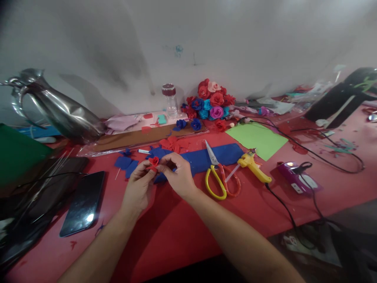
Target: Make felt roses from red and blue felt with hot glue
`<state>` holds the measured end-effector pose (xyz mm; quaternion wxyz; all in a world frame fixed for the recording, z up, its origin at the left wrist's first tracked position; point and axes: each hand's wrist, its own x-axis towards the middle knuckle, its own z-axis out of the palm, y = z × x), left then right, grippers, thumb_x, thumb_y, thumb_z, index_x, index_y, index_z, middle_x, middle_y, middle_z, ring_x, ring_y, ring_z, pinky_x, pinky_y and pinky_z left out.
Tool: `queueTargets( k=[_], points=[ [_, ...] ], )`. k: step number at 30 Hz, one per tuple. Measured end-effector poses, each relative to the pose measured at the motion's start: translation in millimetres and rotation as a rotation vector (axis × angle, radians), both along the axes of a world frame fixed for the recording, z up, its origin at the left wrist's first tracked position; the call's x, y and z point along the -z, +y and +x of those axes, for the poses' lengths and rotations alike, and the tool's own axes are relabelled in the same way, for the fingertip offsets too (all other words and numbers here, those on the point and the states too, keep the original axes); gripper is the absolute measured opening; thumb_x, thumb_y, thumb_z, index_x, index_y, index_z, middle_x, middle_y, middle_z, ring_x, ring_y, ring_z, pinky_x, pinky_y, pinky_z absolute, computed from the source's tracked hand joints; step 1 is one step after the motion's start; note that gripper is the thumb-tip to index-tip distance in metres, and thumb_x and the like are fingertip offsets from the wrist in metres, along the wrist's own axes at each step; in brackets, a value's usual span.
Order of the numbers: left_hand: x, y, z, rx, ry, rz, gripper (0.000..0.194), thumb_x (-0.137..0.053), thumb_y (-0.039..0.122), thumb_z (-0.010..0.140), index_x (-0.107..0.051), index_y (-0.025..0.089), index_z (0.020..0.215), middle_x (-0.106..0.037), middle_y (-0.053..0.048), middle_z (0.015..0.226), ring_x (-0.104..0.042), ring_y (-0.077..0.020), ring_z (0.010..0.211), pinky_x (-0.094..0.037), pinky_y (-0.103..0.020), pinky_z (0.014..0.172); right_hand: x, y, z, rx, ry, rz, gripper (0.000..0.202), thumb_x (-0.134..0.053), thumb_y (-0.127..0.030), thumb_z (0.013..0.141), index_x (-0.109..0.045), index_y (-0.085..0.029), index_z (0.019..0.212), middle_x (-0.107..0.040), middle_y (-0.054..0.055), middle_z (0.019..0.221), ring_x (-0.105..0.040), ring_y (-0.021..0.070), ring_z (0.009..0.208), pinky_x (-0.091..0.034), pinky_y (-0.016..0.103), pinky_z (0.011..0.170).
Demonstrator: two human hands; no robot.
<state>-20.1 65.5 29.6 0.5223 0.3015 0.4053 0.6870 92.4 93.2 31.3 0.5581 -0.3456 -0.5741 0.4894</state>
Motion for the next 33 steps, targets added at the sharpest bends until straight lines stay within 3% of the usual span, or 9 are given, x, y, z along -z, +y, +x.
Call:
queueTargets(
  k=[14, 20, 33],
  points=[
    [-1.9, -4.3, 1.7, 0.016, 0.010, 0.017, 0.019, -0.085, 0.023, 0.060, -0.073, 0.022, 0.074, -0.069, 0.003, 0.073, -0.058, -0.0096, 0.067, -0.046, -0.022, 0.068, 4.2, -2.1, -1.5, 0.019, 0.030, 0.109, 0.009, -0.067, -0.022, 0.079, -0.059, -0.021, 0.076, -0.060, -0.002, 0.071, -0.058, 0.0122, 0.063, -0.047, 0.026, 0.062],
    [-3.4, -4.4, 1.3, -0.009, 0.011, 0.034, 0.021, -0.087, 0.022, 0.054, -0.074, 0.023, 0.070, -0.069, 0.004, 0.072, -0.060, -0.0109, 0.071, -0.048, -0.023, 0.072, 3.5, -3.9, -1.2, 0.032, 0.010, 0.189, 0.009, -0.065, -0.024, 0.083, -0.058, -0.021, 0.079, -0.060, -0.002, 0.071, -0.055, 0.0117, 0.061, -0.046, 0.025, 0.060],
    [-0.6, -5.3, 1.8, -0.040, -0.015, 0.033, 0.021, -0.088, 0.023, 0.053, -0.075, 0.025, 0.069, -0.071, 0.004, 0.073, -0.061, -0.0106, 0.069, -0.049, -0.023, 0.072, 4.8, -7.3, -5.1, -0.017, 0.125, 0.066, 0.009, -0.068, -0.021, 0.079, -0.059, -0.022, 0.082, -0.059, -0.003, 0.071, -0.053, 0.0106, 0.059, -0.045, 0.023, 0.057]
  ],
)
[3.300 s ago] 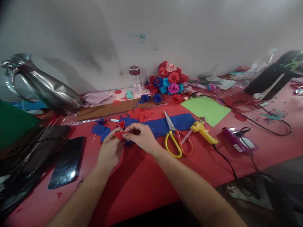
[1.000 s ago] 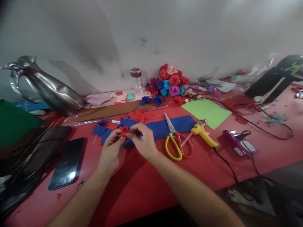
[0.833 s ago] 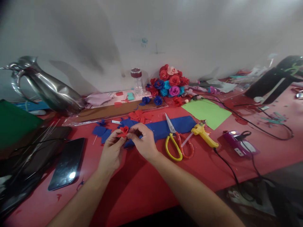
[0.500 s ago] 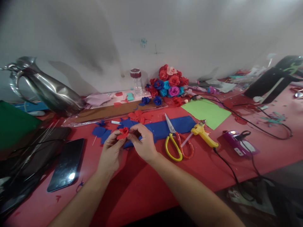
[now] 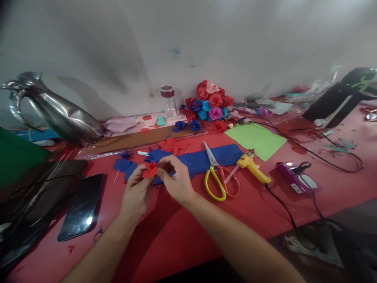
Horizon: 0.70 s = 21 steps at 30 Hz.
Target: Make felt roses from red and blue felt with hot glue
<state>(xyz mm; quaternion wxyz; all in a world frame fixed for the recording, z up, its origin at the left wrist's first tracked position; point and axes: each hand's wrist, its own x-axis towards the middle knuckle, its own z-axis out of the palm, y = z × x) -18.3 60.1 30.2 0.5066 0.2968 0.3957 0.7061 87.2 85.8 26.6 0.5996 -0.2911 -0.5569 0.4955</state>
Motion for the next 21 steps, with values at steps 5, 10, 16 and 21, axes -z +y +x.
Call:
queueTargets(
  k=[5, 10, 16, 21],
  points=[
    [-2.3, 0, 0, 0.028, 0.006, 0.007, 0.021, -0.089, 0.025, 0.051, -0.076, 0.025, 0.068, -0.071, 0.003, 0.072, -0.062, -0.0117, 0.070, -0.050, -0.025, 0.073, -2.3, 1, 3, 0.024, -0.093, 0.142, 0.007, -0.065, -0.022, 0.083, -0.067, -0.023, 0.089, -0.066, 0.002, 0.082, -0.059, 0.0145, 0.073, -0.048, 0.027, 0.067],
    [-6.1, -3, -1, 0.080, 0.023, 0.040, 0.022, -0.089, 0.027, 0.054, -0.075, 0.025, 0.071, -0.069, 0.003, 0.071, -0.061, -0.0120, 0.072, -0.048, -0.024, 0.073, -6.6, 1, 7, 0.059, -0.145, 0.246, 0.009, -0.062, -0.024, 0.087, -0.070, -0.023, 0.084, -0.066, 0.003, 0.080, -0.059, 0.0160, 0.076, -0.049, 0.030, 0.072],
    [-6.6, -7, -1, 0.155, 0.029, 0.074, 0.027, -0.088, 0.032, 0.057, -0.074, 0.026, 0.079, -0.070, 0.000, 0.083, -0.062, -0.0142, 0.078, -0.050, -0.026, 0.075, -10.3, -1, 9, 0.080, -0.145, 0.244, 0.010, -0.062, -0.023, 0.087, -0.072, -0.024, 0.084, -0.066, 0.003, 0.080, -0.059, 0.0167, 0.075, -0.049, 0.031, 0.071],
    [-6.7, -5, -2, 0.113, 0.108, 0.071, 0.020, -0.086, 0.033, 0.061, -0.073, 0.024, 0.073, -0.066, 0.001, 0.072, -0.060, -0.0136, 0.072, -0.050, -0.025, 0.072, -9.2, 0, 9, 0.064, -0.151, 0.222, 0.009, -0.064, -0.027, 0.086, -0.071, -0.024, 0.082, -0.067, 0.004, 0.080, -0.059, 0.0179, 0.076, -0.049, 0.033, 0.072]
  ],
)
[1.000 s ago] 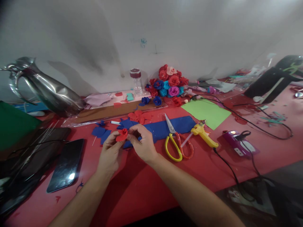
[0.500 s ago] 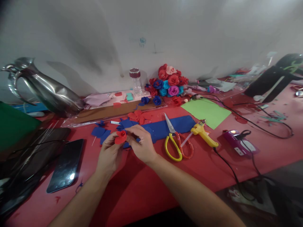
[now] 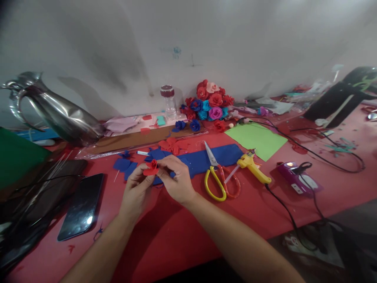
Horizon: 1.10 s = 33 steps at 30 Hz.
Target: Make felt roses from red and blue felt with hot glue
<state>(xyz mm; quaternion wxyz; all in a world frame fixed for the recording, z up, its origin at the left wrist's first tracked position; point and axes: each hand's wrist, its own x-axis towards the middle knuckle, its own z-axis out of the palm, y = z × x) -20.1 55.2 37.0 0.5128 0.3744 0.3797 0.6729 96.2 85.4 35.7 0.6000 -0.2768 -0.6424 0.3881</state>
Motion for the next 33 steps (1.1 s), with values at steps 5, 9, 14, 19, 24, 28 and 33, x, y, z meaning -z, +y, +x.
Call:
queueTargets(
  k=[5, 9, 14, 19, 24, 28, 33],
  points=[
    [-0.7, 1.1, -1.5, -0.012, -0.018, 0.005, 0.019, -0.088, 0.030, 0.059, -0.074, 0.024, 0.070, -0.066, 0.003, 0.070, -0.057, -0.0109, 0.068, -0.047, -0.022, 0.069, 0.6, -0.8, 0.3, -0.018, -0.001, -0.003, 0.008, -0.066, -0.023, 0.084, -0.074, -0.025, 0.084, -0.066, 0.003, 0.080, -0.060, 0.0170, 0.075, -0.049, 0.031, 0.069],
    [-1.9, 0.3, -1.6, -0.034, -0.032, 0.001, 0.018, -0.087, 0.028, 0.059, -0.073, 0.023, 0.069, -0.066, 0.003, 0.070, -0.056, -0.0098, 0.067, -0.047, -0.021, 0.069, 1.1, -0.4, -0.1, -0.025, 0.010, 0.019, 0.012, -0.066, -0.018, 0.083, -0.075, -0.026, 0.084, -0.066, 0.002, 0.079, -0.060, 0.0156, 0.074, -0.049, 0.030, 0.067],
    [-6.8, -1.3, 1.0, -0.044, -0.061, 0.008, 0.020, -0.088, 0.024, 0.057, -0.072, 0.023, 0.069, -0.065, 0.002, 0.070, -0.057, -0.0117, 0.067, -0.048, -0.024, 0.068, 1.8, -0.1, -0.8, -0.024, -0.014, 0.031, 0.012, -0.064, -0.022, 0.085, -0.075, -0.027, 0.085, -0.066, 0.002, 0.078, -0.060, 0.0161, 0.075, -0.050, 0.031, 0.068],
    [-6.3, -1.3, 0.0, -0.033, -0.094, -0.011, 0.023, -0.090, 0.027, 0.054, -0.070, 0.023, 0.066, -0.064, 0.003, 0.067, -0.056, -0.0105, 0.063, -0.048, -0.023, 0.065, 0.9, -0.8, -2.0, -0.030, -0.001, 0.027, 0.009, -0.065, -0.022, 0.084, -0.074, -0.026, 0.083, -0.066, 0.003, 0.078, -0.060, 0.0165, 0.075, -0.050, 0.032, 0.069],
    [-2.5, 0.7, -2.3, -0.058, -0.093, -0.012, 0.025, -0.090, 0.031, 0.052, -0.070, 0.024, 0.066, -0.065, 0.003, 0.067, -0.057, -0.0109, 0.062, -0.049, -0.024, 0.063, -0.4, 0.8, -1.4, -0.080, 0.013, 0.003, 0.006, -0.066, -0.026, 0.084, -0.071, -0.024, 0.081, -0.065, 0.003, 0.077, -0.060, 0.0169, 0.075, -0.051, 0.032, 0.069],
    [-3.8, 1.4, -2.4, -0.067, -0.095, -0.016, 0.024, -0.090, 0.029, 0.051, -0.071, 0.023, 0.065, -0.066, 0.003, 0.067, -0.057, -0.0107, 0.062, -0.049, -0.024, 0.063, -0.5, 1.9, -0.6, -0.099, 0.005, -0.010, 0.008, -0.065, -0.026, 0.085, -0.070, -0.024, 0.079, -0.065, 0.003, 0.078, -0.060, 0.0166, 0.074, -0.051, 0.032, 0.069],
    [-7.3, 1.6, -0.9, -0.060, -0.109, -0.020, 0.023, -0.090, 0.029, 0.052, -0.071, 0.023, 0.064, -0.067, 0.003, 0.065, -0.058, -0.0104, 0.063, -0.049, -0.024, 0.066, 2.5, 1.8, -2.3, -0.118, 0.024, -0.048, 0.011, -0.063, -0.028, 0.087, -0.073, -0.024, 0.083, -0.063, 0.003, 0.078, -0.058, 0.0150, 0.070, -0.050, 0.030, 0.065]
  ],
)
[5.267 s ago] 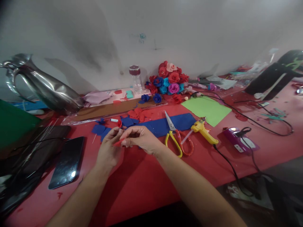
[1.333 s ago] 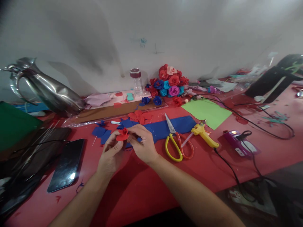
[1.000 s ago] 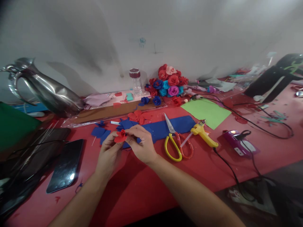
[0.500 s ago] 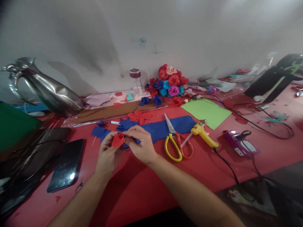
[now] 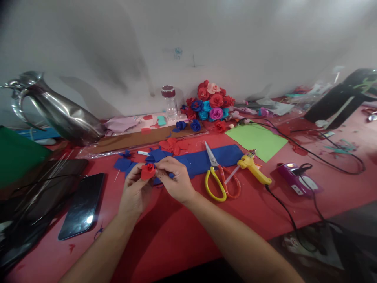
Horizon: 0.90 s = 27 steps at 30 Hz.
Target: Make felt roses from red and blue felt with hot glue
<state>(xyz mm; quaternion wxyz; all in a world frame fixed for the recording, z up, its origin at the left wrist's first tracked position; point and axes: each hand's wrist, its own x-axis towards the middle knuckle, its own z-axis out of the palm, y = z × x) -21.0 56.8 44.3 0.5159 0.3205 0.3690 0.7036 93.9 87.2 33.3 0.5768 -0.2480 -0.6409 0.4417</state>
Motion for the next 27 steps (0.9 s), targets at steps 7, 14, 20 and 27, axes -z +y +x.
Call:
queueTargets(
  k=[7, 14, 20, 27],
  points=[
    [1.2, 1.0, 0.7, 0.001, -0.007, -0.029, 0.024, -0.089, 0.032, 0.053, -0.070, 0.022, 0.064, -0.066, 0.002, 0.066, -0.058, -0.0115, 0.063, -0.049, -0.025, 0.065, 1.8, -0.4, -0.9, 0.003, -0.009, -0.045, 0.018, -0.062, -0.037, 0.088, -0.073, -0.023, 0.083, -0.064, 0.004, 0.079, -0.059, 0.0161, 0.073, -0.050, 0.030, 0.065],
    [3.3, 1.4, 0.4, 0.019, -0.022, -0.028, 0.020, -0.087, 0.030, 0.056, -0.070, 0.023, 0.065, -0.066, 0.002, 0.068, -0.058, -0.0112, 0.065, -0.048, -0.025, 0.066, 2.3, -0.8, -1.8, 0.018, -0.009, -0.040, 0.019, -0.062, -0.038, 0.088, -0.072, -0.024, 0.082, -0.064, 0.003, 0.077, -0.059, 0.0158, 0.071, -0.050, 0.030, 0.066],
    [5.1, 1.8, -0.1, 0.031, -0.040, -0.044, 0.021, -0.088, 0.029, 0.056, -0.070, 0.023, 0.066, -0.065, 0.003, 0.069, -0.057, -0.0107, 0.065, -0.046, -0.024, 0.066, 1.8, -1.1, -1.4, -0.014, 0.031, -0.110, 0.013, -0.063, -0.031, 0.086, -0.072, -0.022, 0.083, -0.063, 0.002, 0.075, -0.057, 0.0133, 0.067, -0.046, 0.026, 0.061],
    [6.1, 2.5, 1.0, 0.049, -0.044, -0.064, 0.024, -0.089, 0.026, 0.055, -0.071, 0.022, 0.070, -0.066, 0.003, 0.073, -0.057, -0.0106, 0.068, -0.046, -0.024, 0.068, 0.5, 1.2, -1.8, -0.058, 0.078, -0.255, 0.016, -0.066, -0.037, 0.082, -0.071, -0.022, 0.081, -0.064, 0.000, 0.072, -0.057, 0.0129, 0.063, -0.048, 0.025, 0.058]
  ],
)
